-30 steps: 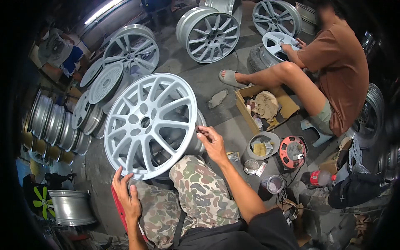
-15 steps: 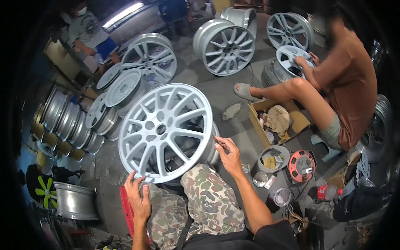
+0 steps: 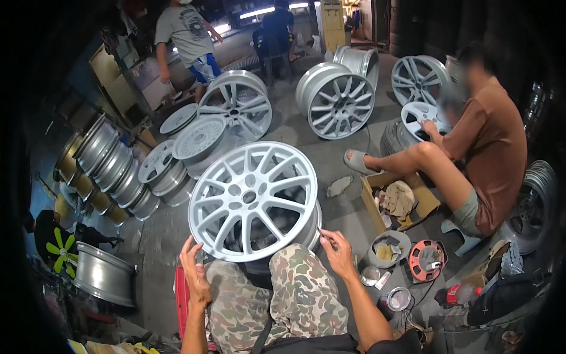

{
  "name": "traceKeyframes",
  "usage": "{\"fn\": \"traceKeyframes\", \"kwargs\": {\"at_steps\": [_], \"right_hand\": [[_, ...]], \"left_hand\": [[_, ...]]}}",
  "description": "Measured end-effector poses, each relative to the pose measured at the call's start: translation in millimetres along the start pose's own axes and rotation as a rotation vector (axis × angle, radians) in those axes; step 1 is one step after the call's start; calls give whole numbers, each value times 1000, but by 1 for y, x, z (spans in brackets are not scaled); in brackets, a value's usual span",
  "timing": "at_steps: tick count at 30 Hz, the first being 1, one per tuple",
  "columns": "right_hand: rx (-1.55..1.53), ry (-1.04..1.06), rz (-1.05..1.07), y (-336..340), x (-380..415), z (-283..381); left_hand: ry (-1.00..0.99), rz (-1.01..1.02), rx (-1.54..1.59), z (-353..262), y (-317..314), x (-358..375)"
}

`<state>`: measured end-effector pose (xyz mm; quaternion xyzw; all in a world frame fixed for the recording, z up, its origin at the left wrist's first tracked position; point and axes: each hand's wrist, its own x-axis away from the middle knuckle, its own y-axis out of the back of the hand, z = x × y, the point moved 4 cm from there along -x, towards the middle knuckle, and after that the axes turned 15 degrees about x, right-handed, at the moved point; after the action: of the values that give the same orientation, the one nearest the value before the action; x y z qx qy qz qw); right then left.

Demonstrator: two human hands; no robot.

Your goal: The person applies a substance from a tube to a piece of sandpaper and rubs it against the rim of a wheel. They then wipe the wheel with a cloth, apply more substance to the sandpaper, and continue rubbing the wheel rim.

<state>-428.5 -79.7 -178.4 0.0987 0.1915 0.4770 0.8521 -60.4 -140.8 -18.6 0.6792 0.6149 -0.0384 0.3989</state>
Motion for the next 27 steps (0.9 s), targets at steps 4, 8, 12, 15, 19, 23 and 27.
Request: {"fn": "traceKeyframes", "kwargs": {"at_steps": [4, 8, 12, 15, 19, 23, 27], "right_hand": [[-170, -158, -28, 11, 11, -31], [-83, -105, -60, 49, 3, -9], [-72, -112, -107, 77, 1, 7], [-66, -106, -131, 78, 18, 9], [-116, -140, -95, 59, 56, -23], [-106, -225, -80, 55, 91, -38], [-21, -276, -83, 66, 101, -45]], "left_hand": [[-155, -108, -83, -1, 9, -48], [-239, -19, 271, -55, -10, -152], [-350, 27, 389, -174, 10, -260], [-444, 25, 400, -235, 18, -277], [-508, 414, 236, -227, -27, -230], [-249, 855, 165, -161, -79, -135], [-335, 869, 352, -115, -127, -73]]}}
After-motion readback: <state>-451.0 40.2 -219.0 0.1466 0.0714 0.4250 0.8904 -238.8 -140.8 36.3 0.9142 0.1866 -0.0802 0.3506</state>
